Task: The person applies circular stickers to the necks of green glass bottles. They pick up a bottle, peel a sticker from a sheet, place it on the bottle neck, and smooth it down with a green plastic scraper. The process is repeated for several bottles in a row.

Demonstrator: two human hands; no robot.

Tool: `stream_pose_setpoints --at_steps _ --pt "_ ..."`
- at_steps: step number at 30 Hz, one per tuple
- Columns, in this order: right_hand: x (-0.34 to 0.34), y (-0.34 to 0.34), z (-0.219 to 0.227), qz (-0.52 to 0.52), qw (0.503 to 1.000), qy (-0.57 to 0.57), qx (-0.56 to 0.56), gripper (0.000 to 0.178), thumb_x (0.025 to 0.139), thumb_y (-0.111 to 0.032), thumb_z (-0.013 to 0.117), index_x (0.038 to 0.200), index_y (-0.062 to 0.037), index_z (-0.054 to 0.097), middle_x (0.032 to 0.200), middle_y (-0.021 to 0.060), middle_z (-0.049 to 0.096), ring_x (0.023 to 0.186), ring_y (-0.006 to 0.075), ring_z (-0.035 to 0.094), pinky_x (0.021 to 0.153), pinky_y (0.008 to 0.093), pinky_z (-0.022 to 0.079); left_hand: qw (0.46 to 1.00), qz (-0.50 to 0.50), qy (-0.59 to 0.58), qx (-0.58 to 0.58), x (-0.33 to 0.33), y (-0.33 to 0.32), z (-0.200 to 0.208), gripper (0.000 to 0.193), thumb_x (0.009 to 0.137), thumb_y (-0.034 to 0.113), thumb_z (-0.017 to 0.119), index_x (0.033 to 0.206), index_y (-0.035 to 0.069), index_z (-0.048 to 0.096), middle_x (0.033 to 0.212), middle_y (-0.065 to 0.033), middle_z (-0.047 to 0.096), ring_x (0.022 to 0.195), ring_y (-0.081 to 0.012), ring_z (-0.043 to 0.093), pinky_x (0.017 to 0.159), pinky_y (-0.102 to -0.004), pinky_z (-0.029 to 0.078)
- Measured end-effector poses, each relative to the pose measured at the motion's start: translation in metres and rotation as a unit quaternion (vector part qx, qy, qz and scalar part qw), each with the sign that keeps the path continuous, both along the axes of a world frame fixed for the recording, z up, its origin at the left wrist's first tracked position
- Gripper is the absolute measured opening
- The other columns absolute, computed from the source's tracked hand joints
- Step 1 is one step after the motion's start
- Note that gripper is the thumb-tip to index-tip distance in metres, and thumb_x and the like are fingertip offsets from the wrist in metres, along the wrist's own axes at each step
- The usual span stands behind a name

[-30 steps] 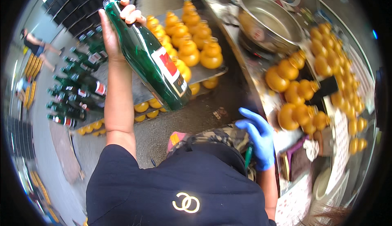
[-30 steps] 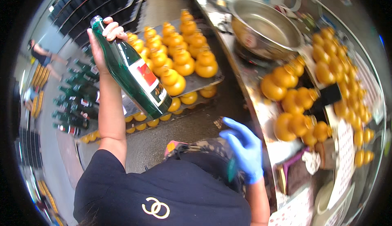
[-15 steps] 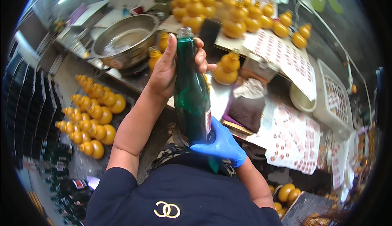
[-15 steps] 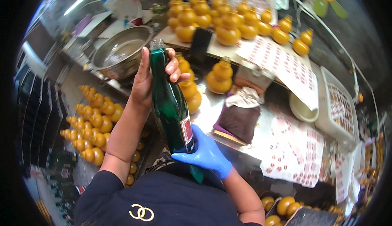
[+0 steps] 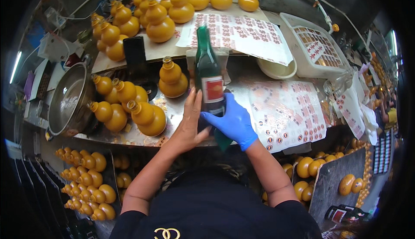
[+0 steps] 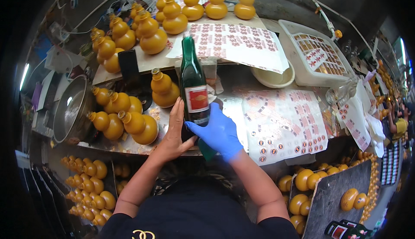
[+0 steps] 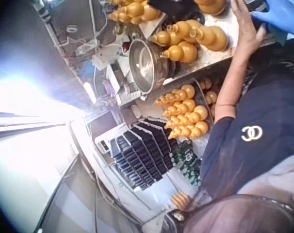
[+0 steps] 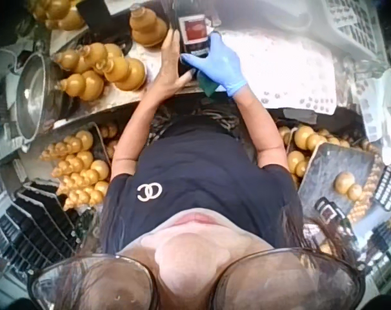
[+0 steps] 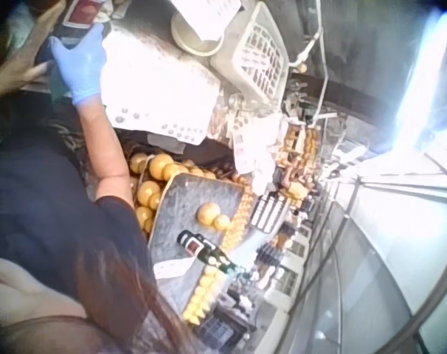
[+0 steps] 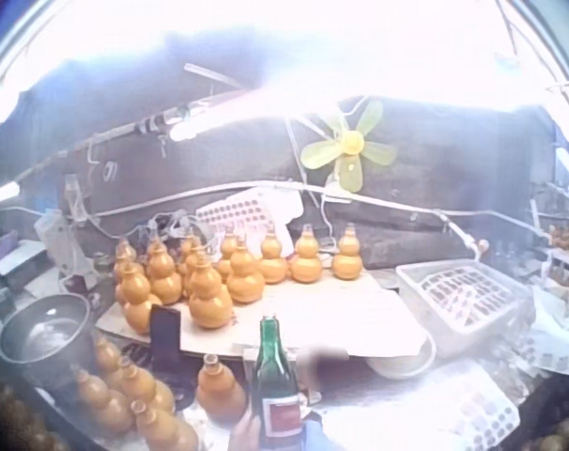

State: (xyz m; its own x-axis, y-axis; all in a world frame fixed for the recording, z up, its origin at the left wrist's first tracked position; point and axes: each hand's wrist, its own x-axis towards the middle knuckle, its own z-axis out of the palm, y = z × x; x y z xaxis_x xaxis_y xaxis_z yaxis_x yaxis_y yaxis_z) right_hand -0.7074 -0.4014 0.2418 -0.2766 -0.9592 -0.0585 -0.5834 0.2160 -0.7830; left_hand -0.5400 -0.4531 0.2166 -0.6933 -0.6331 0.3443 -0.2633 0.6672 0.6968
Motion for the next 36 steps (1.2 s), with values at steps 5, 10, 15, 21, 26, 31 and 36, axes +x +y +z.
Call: stream_pose_setpoints --at_steps 5,10,15,21,26,31,36 --pt "-0.002 0.0 -0.02 -0.01 1.0 0.001 -0.007 0.068 0.077 -0.049 0.07 0.122 -0.0022 0.048 0.105 0.0224 0.064 0.094 0.0396 0.064 0.082 0.0434 0.051 0.999 0.033 -0.001 -0.027 -0.011 -0.02 -0.037 0.092 0.075 -0.002 0.062 0.151 0.004 0.01 0.153 -0.0226 0.015 0.143 -0.0374 0.016 0.116 -0.041 0.017" --pt "-0.013 0.004 -0.027 -0.012 0.999 -0.032 -0.021 0.073 0.079 -0.05 0.069 0.129 -0.0023 0.047 0.1 0.0202 0.065 0.089 0.0369 0.064 0.079 0.0415 0.051 0.997 0.069 -0.029 -0.025 -0.024 -0.022 -0.04 0.108 0.07 0.007 0.073 0.151 0.003 0.001 0.152 -0.0238 0.017 0.141 -0.0381 0.021 0.115 -0.0401 0.018" --pt "-0.092 0.009 -0.041 -0.121 0.965 -0.151 -0.176 0.041 0.084 -0.029 0.07 0.117 -0.0051 0.063 0.088 0.0102 0.067 0.077 0.0173 0.064 0.074 0.0299 0.051 0.993 0.115 0.001 0.025 -0.028 -0.014 -0.041 0.111 0.069 0.009 0.077 0.151 0.004 0.002 0.152 -0.0229 0.02 0.14 -0.0369 0.023 0.114 -0.0394 0.019" --pt "-0.338 -0.006 0.007 -0.268 0.939 -0.032 -0.214 0.025 0.086 -0.019 0.062 0.104 -0.0021 0.069 0.096 0.0113 0.07 0.084 0.0161 0.067 0.078 0.0282 0.052 0.991 0.117 0.028 0.063 -0.033 -0.014 -0.05 0.109 0.07 0.002 0.075 0.152 0.008 0.002 0.148 -0.0187 0.028 0.132 -0.0299 0.037 0.108 -0.0356 0.03" --pt "-0.449 -0.042 0.046 -0.212 0.919 0.326 0.06 0.025 0.085 -0.023 0.059 0.108 -0.0234 0.071 0.113 0.0079 0.067 0.102 0.027 0.064 0.09 0.0366 0.049 0.987 0.126 0.038 0.088 -0.033 -0.014 -0.055 0.113 0.07 0.015 0.08 0.151 0.005 0.002 0.145 -0.0228 0.034 0.128 -0.0369 0.042 0.105 -0.0386 0.034" --pt "-0.434 -0.111 0.061 -0.046 0.852 0.457 0.253 0.045 0.089 -0.01 0.05 0.129 -0.031 0.058 0.118 0.0081 0.065 0.105 0.0271 0.063 0.09 0.0385 0.05 0.982 0.157 0.035 0.101 -0.028 -0.012 -0.059 0.11 0.072 0.017 0.078 0.15 0.002 0.003 0.144 -0.0223 0.036 0.129 -0.0345 0.043 0.106 -0.0377 0.033" --pt "-0.471 -0.15 0.027 -0.049 0.796 0.479 0.368 0.038 0.084 -0.007 0.055 0.116 -0.0214 0.067 0.112 0.0095 0.068 0.098 0.027 0.066 0.085 0.039 0.051 0.981 0.142 0.057 0.123 -0.036 -0.011 -0.057 0.105 0.073 0.011 0.075 0.15 0.001 0.004 0.146 -0.0223 0.033 0.129 -0.0327 0.042 0.107 -0.0375 0.033"
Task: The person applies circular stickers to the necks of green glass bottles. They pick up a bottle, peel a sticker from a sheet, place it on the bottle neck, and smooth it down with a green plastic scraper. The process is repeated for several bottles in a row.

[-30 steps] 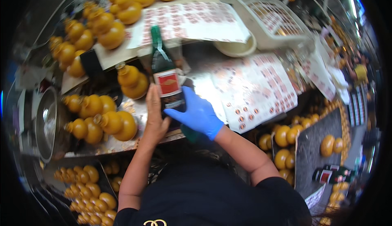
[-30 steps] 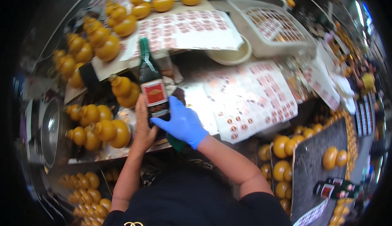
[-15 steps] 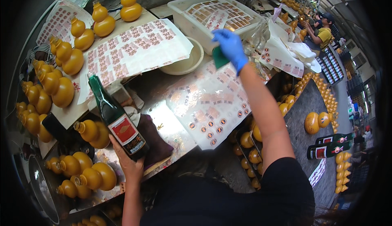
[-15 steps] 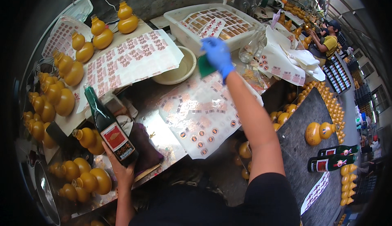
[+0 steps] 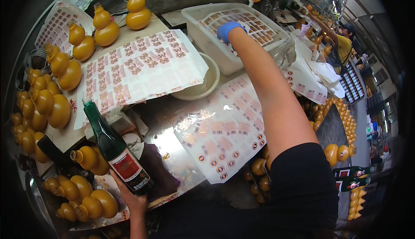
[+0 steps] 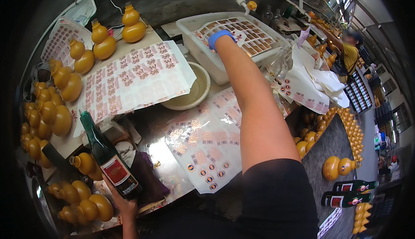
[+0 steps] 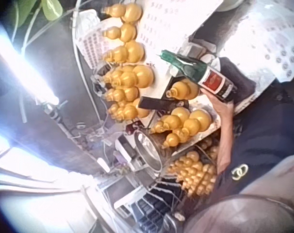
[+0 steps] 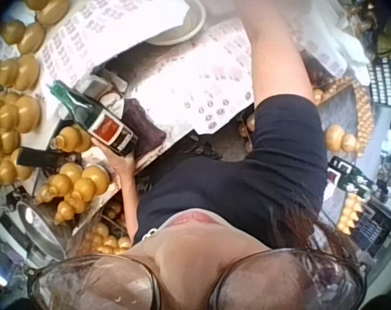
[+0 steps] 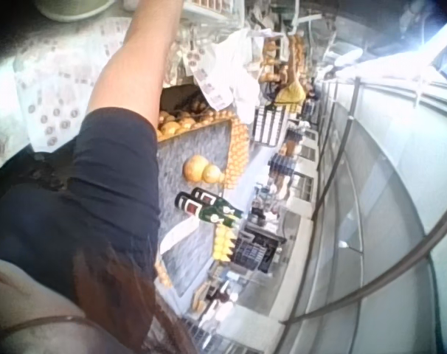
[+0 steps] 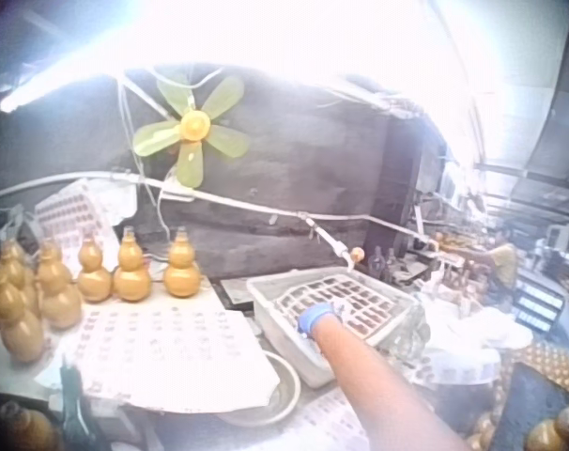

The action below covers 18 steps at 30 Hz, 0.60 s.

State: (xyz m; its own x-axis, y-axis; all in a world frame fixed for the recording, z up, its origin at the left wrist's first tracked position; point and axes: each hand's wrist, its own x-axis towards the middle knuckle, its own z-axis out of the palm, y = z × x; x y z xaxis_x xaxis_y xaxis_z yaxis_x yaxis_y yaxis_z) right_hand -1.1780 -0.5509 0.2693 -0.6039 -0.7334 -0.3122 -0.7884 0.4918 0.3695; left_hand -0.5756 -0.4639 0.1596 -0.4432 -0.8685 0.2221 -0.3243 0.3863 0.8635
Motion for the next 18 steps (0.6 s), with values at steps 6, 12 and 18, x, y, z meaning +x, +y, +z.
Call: stream_pose_setpoints --at_steps 6,12,18 --pt "0.009 0.008 0.02 0.051 0.997 0.017 -0.048 0.022 0.078 -0.013 0.061 0.096 -0.0168 0.074 0.098 0.0115 0.07 0.088 0.0293 0.068 0.081 0.0396 0.052 0.999 0.02 -0.035 -0.015 0.007 0.005 -0.002 0.108 0.071 0.01 0.077 0.151 0.002 0.004 0.148 -0.0208 0.029 0.131 -0.0307 0.039 0.107 -0.0369 0.032" --pt "-0.021 0.049 0.075 0.175 0.965 -0.037 -0.194 0.022 0.074 -0.011 0.062 0.093 -0.0148 0.071 0.104 0.0118 0.066 0.098 0.0291 0.062 0.087 0.038 0.049 0.992 -0.028 -0.063 -0.104 0.008 0.002 0.03 0.118 0.064 0.042 0.079 0.15 0.003 0.009 0.152 -0.0176 0.019 0.139 -0.0304 0.023 0.11 -0.0422 0.024" --pt "0.067 0.071 0.104 0.201 0.872 -0.325 -0.308 0.024 0.076 -0.014 0.062 0.098 -0.0065 0.067 0.084 0.0053 0.065 0.082 0.0118 0.059 0.081 0.0282 0.047 0.988 -0.065 0.139 0.006 -0.053 0.015 0.109 0.083 0.071 0.022 0.066 0.143 0.002 0.029 0.14 -0.0134 0.037 0.129 -0.0255 0.038 0.104 -0.0402 0.031"
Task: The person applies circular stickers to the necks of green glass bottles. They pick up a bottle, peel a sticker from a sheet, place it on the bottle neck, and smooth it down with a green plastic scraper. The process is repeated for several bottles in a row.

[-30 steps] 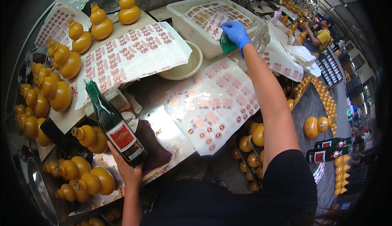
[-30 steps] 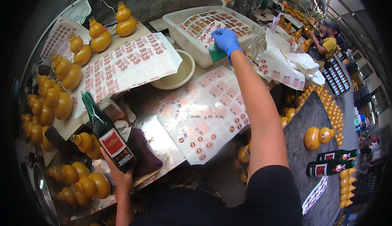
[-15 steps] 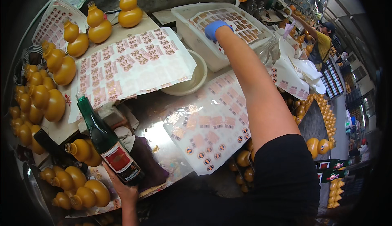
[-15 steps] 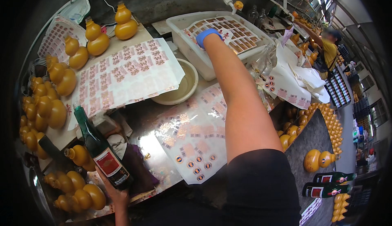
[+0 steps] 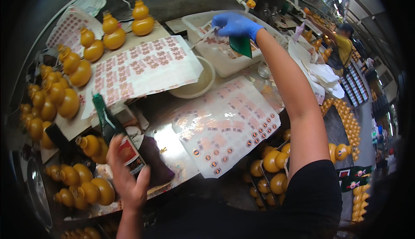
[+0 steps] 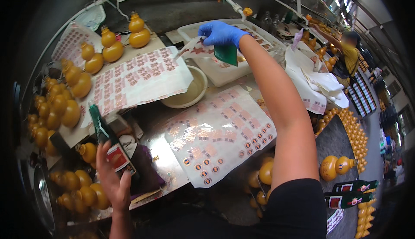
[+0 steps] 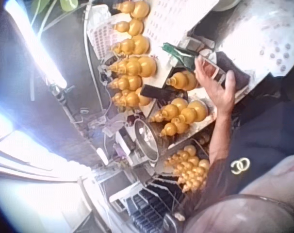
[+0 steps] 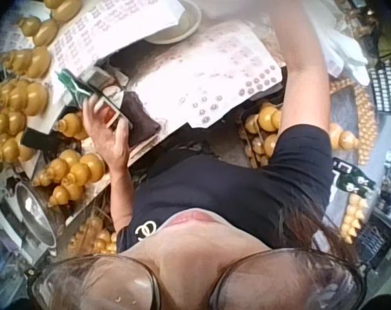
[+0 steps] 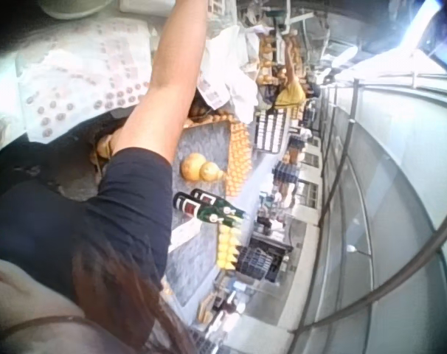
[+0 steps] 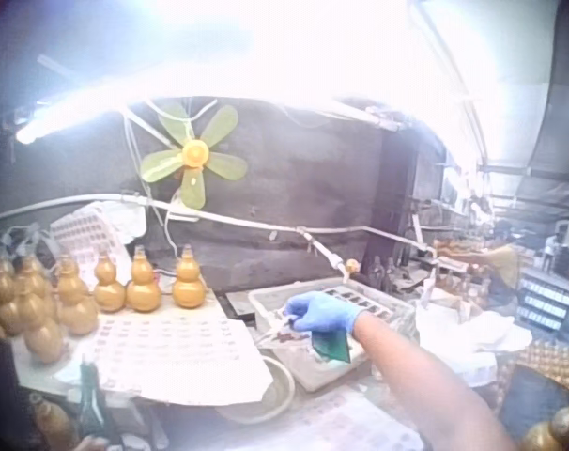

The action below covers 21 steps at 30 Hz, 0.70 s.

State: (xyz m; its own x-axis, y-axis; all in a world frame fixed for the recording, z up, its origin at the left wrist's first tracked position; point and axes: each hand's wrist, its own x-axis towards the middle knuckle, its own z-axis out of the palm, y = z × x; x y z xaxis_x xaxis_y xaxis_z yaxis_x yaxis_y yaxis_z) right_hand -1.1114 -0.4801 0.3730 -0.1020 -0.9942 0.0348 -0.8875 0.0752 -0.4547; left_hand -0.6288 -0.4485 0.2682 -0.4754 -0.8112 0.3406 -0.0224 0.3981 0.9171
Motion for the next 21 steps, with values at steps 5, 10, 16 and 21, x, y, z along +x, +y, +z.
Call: stream_pose_setpoints --at_steps 5,10,16,21 --pt "0.064 0.018 0.01 0.057 0.992 -0.104 -0.037 0.029 0.079 -0.013 0.065 0.105 -0.0026 0.068 0.095 0.0075 0.071 0.088 0.0146 0.064 0.087 0.0285 0.049 0.997 -0.076 0.034 0.009 -0.073 -0.02 0.044 0.07 0.082 0.021 0.067 0.141 0.005 0.034 0.14 -0.0177 0.042 0.132 -0.0275 0.039 0.105 -0.0423 0.033" --pt "0.131 0.053 0.035 0.115 0.991 -0.072 -0.003 0.025 0.085 -0.015 0.067 0.107 -0.0023 0.068 0.096 0.0066 0.071 0.089 0.0115 0.063 0.087 0.0275 0.049 0.991 -0.067 0.04 0.107 -0.098 -0.034 0.035 0.074 0.079 0.03 0.075 0.137 0.002 0.037 0.133 -0.0202 0.045 0.123 -0.0252 0.045 0.102 -0.0371 0.037" --pt "0.156 0.066 0.032 0.152 0.984 -0.096 0.012 0.023 0.087 -0.014 0.067 0.106 -0.0008 0.068 0.093 0.007 0.071 0.088 0.0116 0.064 0.086 0.0273 0.05 0.975 -0.09 0.069 0.193 -0.089 -0.025 0.018 0.015 0.088 0.013 0.069 0.096 0.002 0.063 0.081 0.0007 0.063 0.076 -0.0069 0.056 0.074 -0.0209 0.045" --pt "0.159 0.069 0.022 0.152 0.984 -0.085 0.031 0.025 0.086 -0.019 0.067 0.104 -0.0021 0.069 0.093 0.0088 0.07 0.087 0.0138 0.063 0.085 0.0284 0.049 0.979 -0.091 0.046 0.175 -0.068 -0.018 0.016 0.013 0.092 0.013 0.062 0.097 0.0 0.064 0.086 0.0001 0.064 0.079 -0.0069 0.058 0.074 -0.0202 0.047"
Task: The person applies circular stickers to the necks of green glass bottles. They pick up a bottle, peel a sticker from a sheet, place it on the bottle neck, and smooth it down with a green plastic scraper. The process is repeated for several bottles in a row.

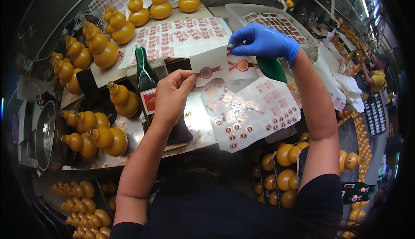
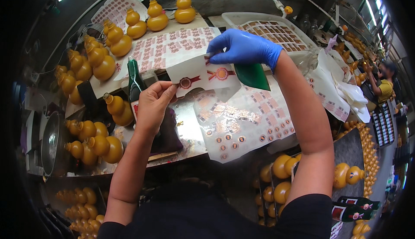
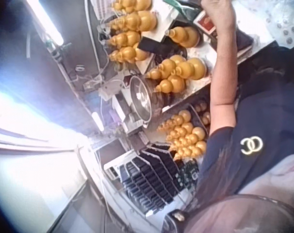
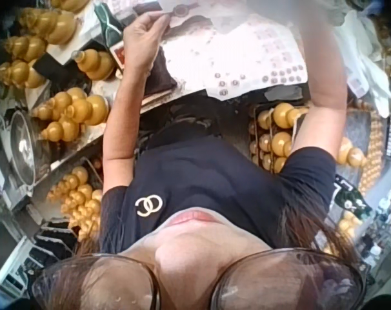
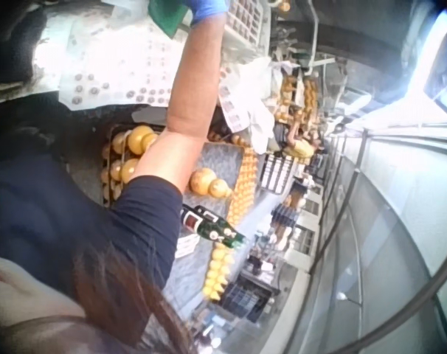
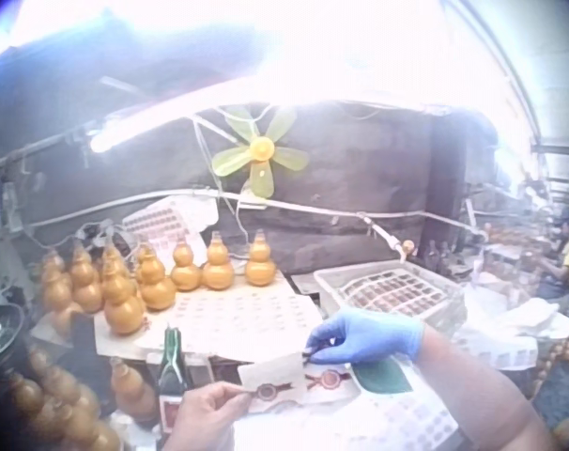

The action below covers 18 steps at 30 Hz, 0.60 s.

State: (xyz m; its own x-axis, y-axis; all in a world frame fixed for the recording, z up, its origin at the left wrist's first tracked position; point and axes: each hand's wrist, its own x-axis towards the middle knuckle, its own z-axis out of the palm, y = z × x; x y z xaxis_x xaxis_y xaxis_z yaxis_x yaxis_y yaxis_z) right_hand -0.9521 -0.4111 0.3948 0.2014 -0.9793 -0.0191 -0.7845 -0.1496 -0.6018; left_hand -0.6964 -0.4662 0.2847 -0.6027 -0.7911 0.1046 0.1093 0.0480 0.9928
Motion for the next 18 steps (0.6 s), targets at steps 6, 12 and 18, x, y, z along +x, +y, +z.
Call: stream_pose_setpoints --at_steps 6,12,18 --pt "0.009 0.002 -0.014 -0.016 0.996 -0.09 0.002 0.027 0.085 -0.021 0.069 0.104 -0.0027 0.069 0.092 0.0088 0.07 0.087 0.0137 0.063 0.085 0.0284 0.048 0.999 -0.023 0.031 0.037 0.009 0.004 0.01 0.015 0.09 0.014 0.065 0.097 0.001 0.061 0.094 -0.0027 0.067 0.085 -0.0075 0.061 0.076 -0.0215 0.048" --pt "0.026 0.006 -0.019 -0.031 0.992 -0.122 0.02 0.024 0.085 -0.019 0.069 0.1 -0.0003 0.069 0.089 0.0052 0.069 0.084 0.0094 0.06 0.082 0.0258 0.048 0.999 0.026 -0.002 -0.028 0.02 -0.004 0.004 0.011 0.09 0.009 0.065 0.095 -0.001 0.064 0.087 -0.002 0.067 0.077 -0.0055 0.061 0.071 -0.0195 0.049" --pt "0.038 0.01 -0.047 -0.094 0.969 -0.221 0.053 0.024 0.084 -0.019 0.07 0.096 0.0014 0.068 0.084 0.0017 0.065 0.079 0.0066 0.055 0.077 0.0227 0.047 0.988 0.098 -0.03 -0.119 0.041 -0.006 0.002 0.015 0.091 0.006 0.062 0.102 -0.002 0.067 0.085 -0.0005 0.067 0.075 -0.003 0.059 0.068 -0.0175 0.048"
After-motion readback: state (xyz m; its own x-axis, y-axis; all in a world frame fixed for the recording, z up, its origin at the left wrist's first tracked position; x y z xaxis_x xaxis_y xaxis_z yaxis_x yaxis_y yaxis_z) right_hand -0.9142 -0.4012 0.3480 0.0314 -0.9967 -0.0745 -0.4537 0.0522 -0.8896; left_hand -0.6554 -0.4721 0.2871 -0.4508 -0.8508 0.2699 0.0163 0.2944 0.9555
